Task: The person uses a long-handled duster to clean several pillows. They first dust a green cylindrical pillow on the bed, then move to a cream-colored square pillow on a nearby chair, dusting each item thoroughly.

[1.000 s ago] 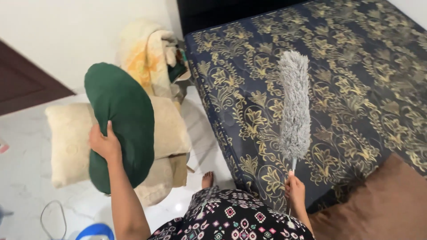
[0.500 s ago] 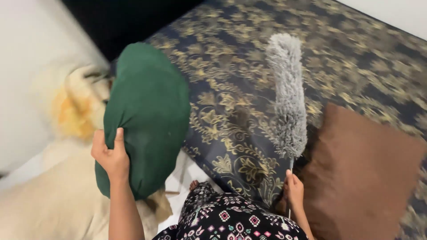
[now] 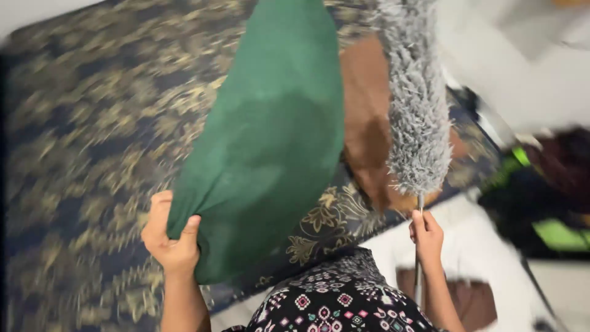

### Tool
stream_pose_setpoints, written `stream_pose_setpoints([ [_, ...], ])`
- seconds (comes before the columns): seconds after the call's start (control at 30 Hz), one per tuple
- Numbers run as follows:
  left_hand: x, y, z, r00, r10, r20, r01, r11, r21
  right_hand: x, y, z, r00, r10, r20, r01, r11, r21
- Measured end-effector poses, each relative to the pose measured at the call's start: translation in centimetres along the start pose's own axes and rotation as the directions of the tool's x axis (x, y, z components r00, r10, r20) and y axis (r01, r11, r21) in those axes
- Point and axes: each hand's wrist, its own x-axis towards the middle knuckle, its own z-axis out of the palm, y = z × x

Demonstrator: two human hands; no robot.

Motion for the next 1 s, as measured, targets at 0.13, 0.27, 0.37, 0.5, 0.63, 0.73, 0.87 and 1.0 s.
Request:
stream_pose_setpoints([
  [0.13, 2.9, -1.6, 3.6, 0.976, 0.105, 0.189, -0.057, 0.968, -0.246, -8.8, -0.5, -1.3, 0.972, 0.111, -0.206, -0.095, 0.992, 0.087],
  [0.27, 4.0, -1.3, 9.1, 0.895, 0.283, 0.344, -0.092, 0.873, -0.479, -14.7, -3.3, -3.2, 0.857, 0.109, -0.504, -0.062, 0.992, 0.109],
  [0.37, 3.1, -0.3, 14.6, 0.802, 0.422, 0.422, -0.138, 0.819, -0.556, -17.5, -5.5, -5.7, 0.781, 0.069, -0.621, -0.055, 0.998, 0.041],
  [0.5, -0.2, 2.5, 22.6, 0.750, 0.550, 0.367, -0.130, 0.667, -0.733, -20.4, -3.6, -8.5, 0.735, 0.031, -0.678, -0.036, 0.999, 0.006],
  [0.63, -3.4, 3.7, 27.3, 0.651, 0.612, 0.449, -0.109, 0.660, -0.743, -21.0, -3.2, -8.7, 0.716, 0.084, -0.693, -0.123, 0.992, -0.006],
  [0.73, -5.5, 5.4, 29.7, 0.595, 0.701, 0.392, -0.178, 0.591, -0.787, -18.2, -10.1, -6.6, 0.791, 0.131, -0.597, -0.202, 0.978, -0.053],
  [0.87, -8.8, 7.5, 31.8, 0.425, 0.875, 0.232, -0.280, 0.371, -0.885, -15.2, -12.5, -6.3, 0.920, 0.166, -0.356, -0.139, 0.985, 0.100],
  [1.0, -11.0, 6.3, 34.4, 0.180, 0.961, 0.210, -0.415, 0.268, -0.870, -14.8, -7.9, -3.5, 0.950, 0.215, -0.228, -0.151, 0.952, 0.267],
])
